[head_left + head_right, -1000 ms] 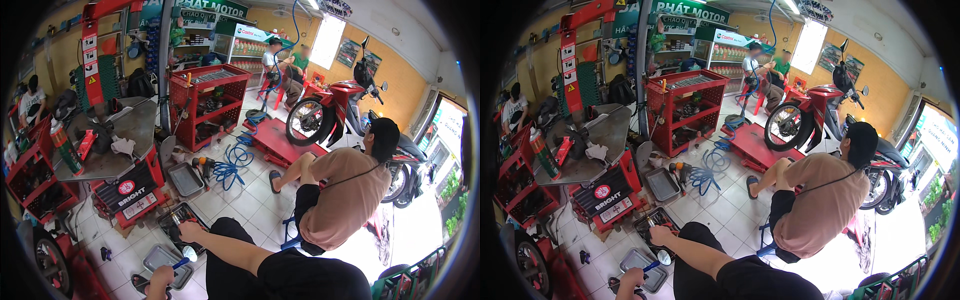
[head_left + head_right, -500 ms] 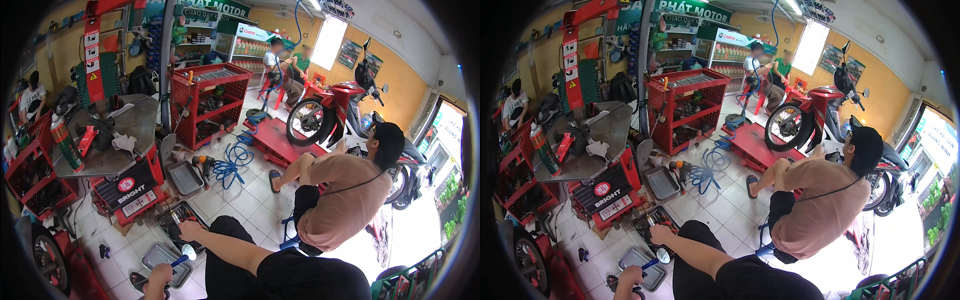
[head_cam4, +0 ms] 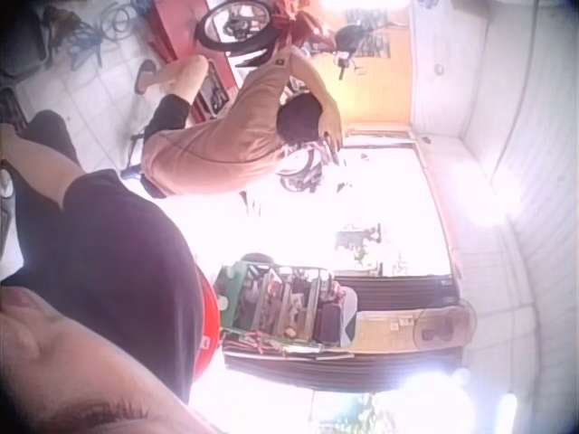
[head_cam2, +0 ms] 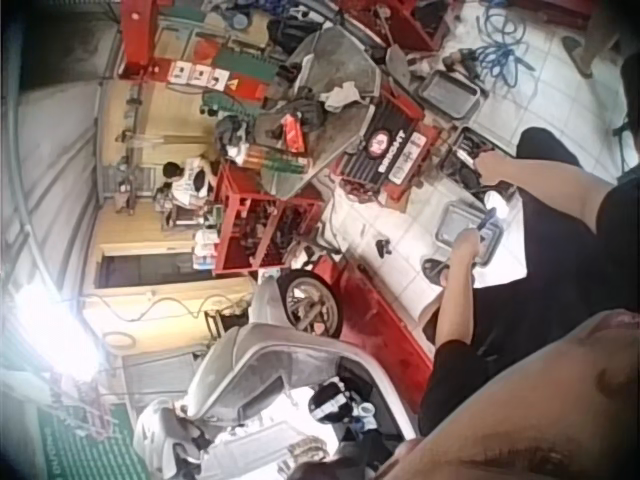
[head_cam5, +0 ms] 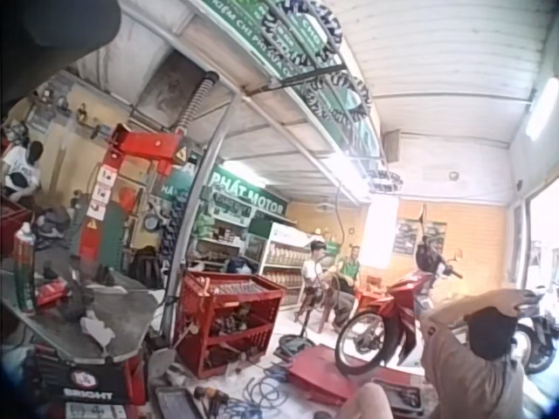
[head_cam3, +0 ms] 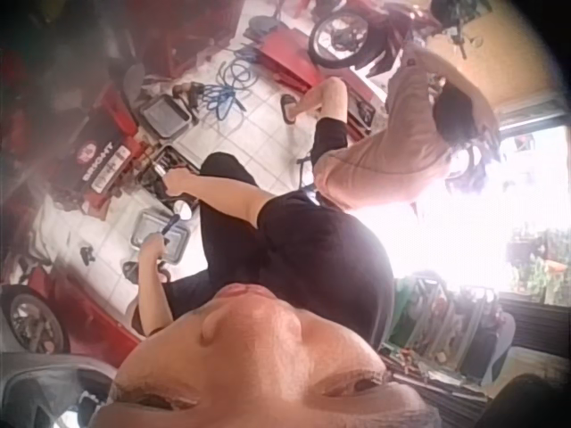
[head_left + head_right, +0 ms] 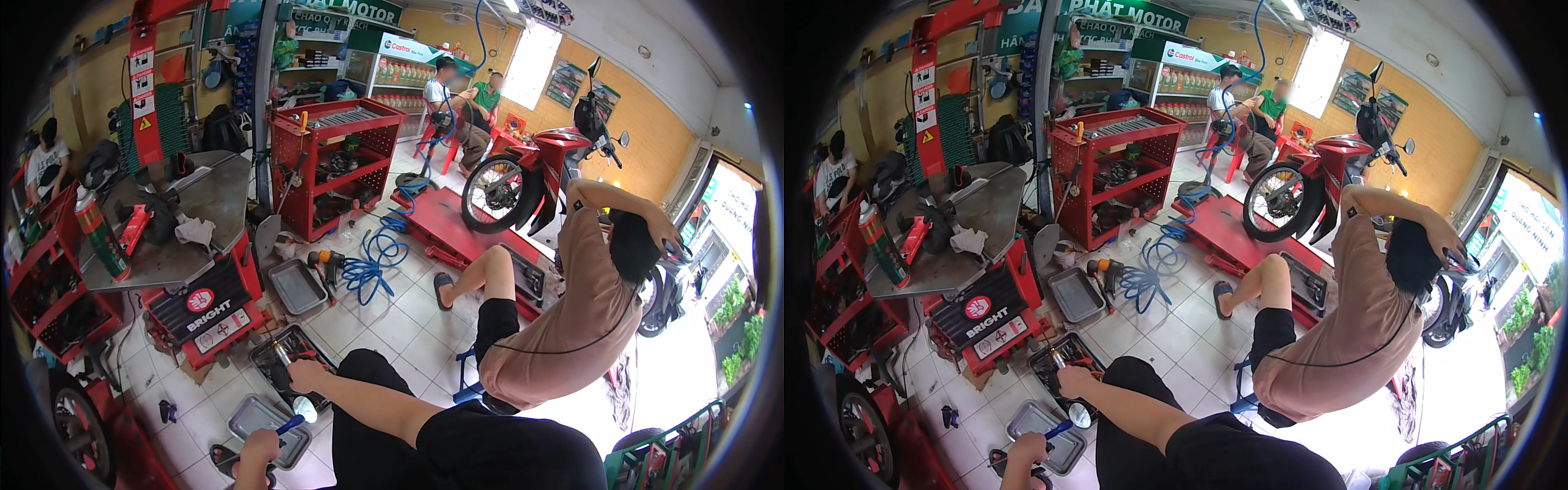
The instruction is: The person uses a screwdriver to loosen a screw on a black motorcycle component, then removes a small spring by hand and sets it in a metal tray.
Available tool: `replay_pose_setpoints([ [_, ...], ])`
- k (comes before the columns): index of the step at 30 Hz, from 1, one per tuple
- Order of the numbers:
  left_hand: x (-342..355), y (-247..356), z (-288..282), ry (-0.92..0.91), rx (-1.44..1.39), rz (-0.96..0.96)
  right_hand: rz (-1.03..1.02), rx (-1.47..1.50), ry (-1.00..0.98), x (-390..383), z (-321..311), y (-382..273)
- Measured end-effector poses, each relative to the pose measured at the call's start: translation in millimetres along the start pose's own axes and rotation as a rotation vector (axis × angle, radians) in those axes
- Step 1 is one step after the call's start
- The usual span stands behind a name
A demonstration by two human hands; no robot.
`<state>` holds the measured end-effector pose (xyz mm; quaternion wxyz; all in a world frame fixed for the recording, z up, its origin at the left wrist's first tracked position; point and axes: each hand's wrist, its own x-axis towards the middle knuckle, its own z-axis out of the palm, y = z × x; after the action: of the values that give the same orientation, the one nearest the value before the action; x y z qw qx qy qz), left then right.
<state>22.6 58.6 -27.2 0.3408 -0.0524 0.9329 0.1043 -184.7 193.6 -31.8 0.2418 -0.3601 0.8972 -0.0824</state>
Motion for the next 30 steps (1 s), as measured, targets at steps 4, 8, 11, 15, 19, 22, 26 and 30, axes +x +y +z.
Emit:
replay_pose_setpoints([
  [4,-3.5,0.2,-2.3,0.000,-0.015,-0.014,0.012,-0.004,-0.015,0.0,-2.3,-4.0],
  [8,-4.2,-0.6,-2.4,-0.015,-0.023,-0.030,0.013,-0.005,-0.056,0.9,-3.5,-5.6],
  [11,-2.4,1.8,-3.3,-0.022,-0.019,-0.011,0.021,-0.003,-0.059,3.1,1.7,1.1],
  [15,-0.6,-0.9,0.2,-0.019,-0.006,-0.004,0.015,-0.010,-0.060,2.1,0.0,-1.5],
  [19,-5.5,0.8,-3.2,-0.011,-0.023,-0.027,0.014,-0.011,-0.075,-2.6,-5.9,-6.4],
  [22,-6.9,3.9,-7.1,-0.020,-0.016,-0.020,0.027,-0.008,-0.069,-2.8,-4.0,-4.1],
  [26,-2.4,2.0,-3.4,-0.025,-0.011,-0.006,0.029,-0.008,-0.081,-0.7,-1.6,-1.3],
  [30,-0.8,-1.2,-1.2,-0.044,-0.003,-0.011,0.024,-0.007,-0.080,-4.2,-3.8,-5.2],
])
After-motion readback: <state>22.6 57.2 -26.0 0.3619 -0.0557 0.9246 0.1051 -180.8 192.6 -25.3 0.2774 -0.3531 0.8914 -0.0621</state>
